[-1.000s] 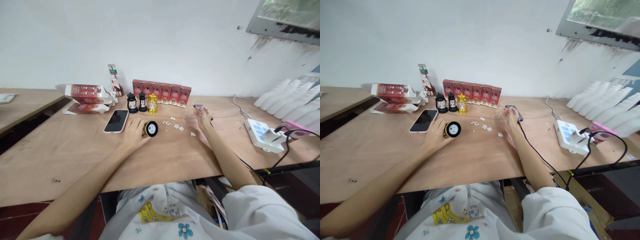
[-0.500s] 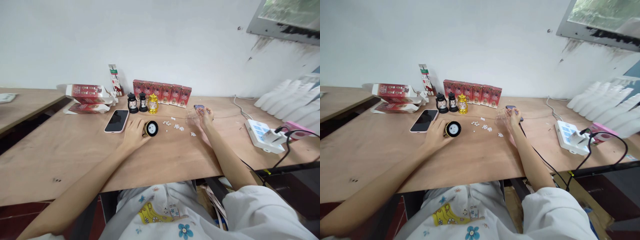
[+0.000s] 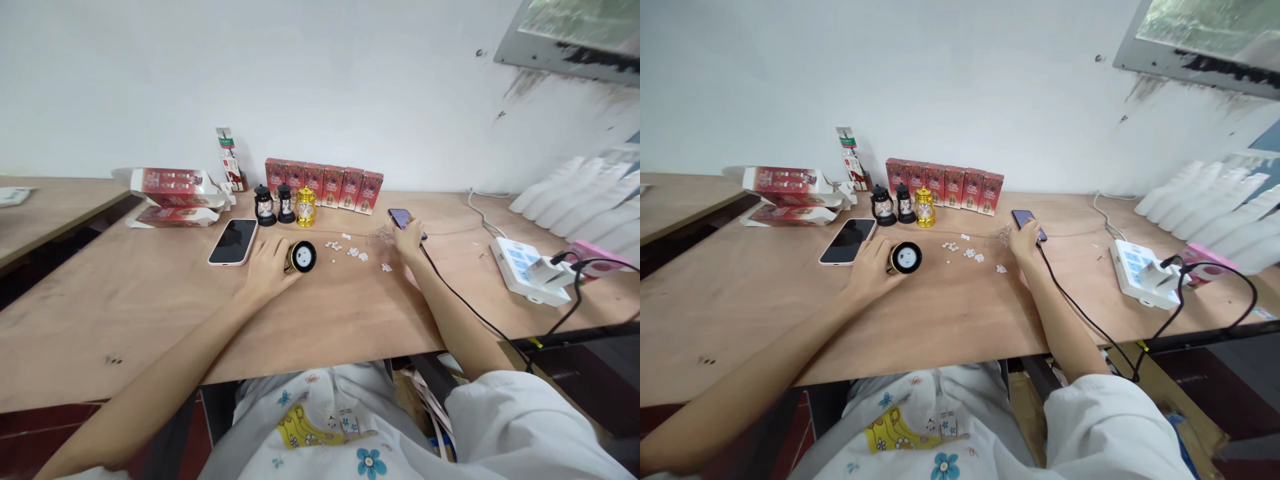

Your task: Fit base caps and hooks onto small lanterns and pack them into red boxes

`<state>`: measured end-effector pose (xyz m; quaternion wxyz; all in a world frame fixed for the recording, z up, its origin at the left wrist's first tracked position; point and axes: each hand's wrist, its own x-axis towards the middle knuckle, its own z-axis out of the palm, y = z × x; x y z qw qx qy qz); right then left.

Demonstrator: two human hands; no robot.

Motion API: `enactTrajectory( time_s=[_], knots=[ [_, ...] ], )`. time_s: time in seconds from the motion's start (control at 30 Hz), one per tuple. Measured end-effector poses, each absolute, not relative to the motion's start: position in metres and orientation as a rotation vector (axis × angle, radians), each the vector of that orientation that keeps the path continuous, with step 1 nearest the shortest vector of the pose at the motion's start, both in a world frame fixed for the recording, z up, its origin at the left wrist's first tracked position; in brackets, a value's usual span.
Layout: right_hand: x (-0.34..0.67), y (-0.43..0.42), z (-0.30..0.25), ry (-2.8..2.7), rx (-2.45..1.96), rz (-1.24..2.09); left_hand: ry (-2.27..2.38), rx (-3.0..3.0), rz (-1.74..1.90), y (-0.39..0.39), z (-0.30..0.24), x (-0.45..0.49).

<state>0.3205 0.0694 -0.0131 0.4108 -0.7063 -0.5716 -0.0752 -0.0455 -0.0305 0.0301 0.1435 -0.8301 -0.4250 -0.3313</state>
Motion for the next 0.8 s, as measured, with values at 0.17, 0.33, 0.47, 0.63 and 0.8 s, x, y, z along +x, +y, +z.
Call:
enactTrajectory(
  time_s=[0.17,0.33,0.47,0.63,0.8],
  knots=[
    [0.304,0.060,0.003,-1.876,-1.844,-0.351,-1.235,-2.409,-0.961,-0.031,0.031,-0.045],
    [0.298,0.068,0.018,-2.340,-1.817,-0.362,-1.238,-2.401,-0.960,-0.031,0.031,-0.046],
    [0.298,0.078,0.025,-2.526,-1.762,-0.354,-1.249,-2.395,-0.948,-0.031,0.031,-0.047],
    [0.304,0.087,0.033,-2.537,-1.769,-0.319,-1.261,-2.397,-0.958,-0.031,0.032,-0.047],
    [0.316,0.089,0.046,-2.406,-1.751,-0.237,-1.259,-2.385,-0.999,-0.032,0.032,-0.047]
  ],
)
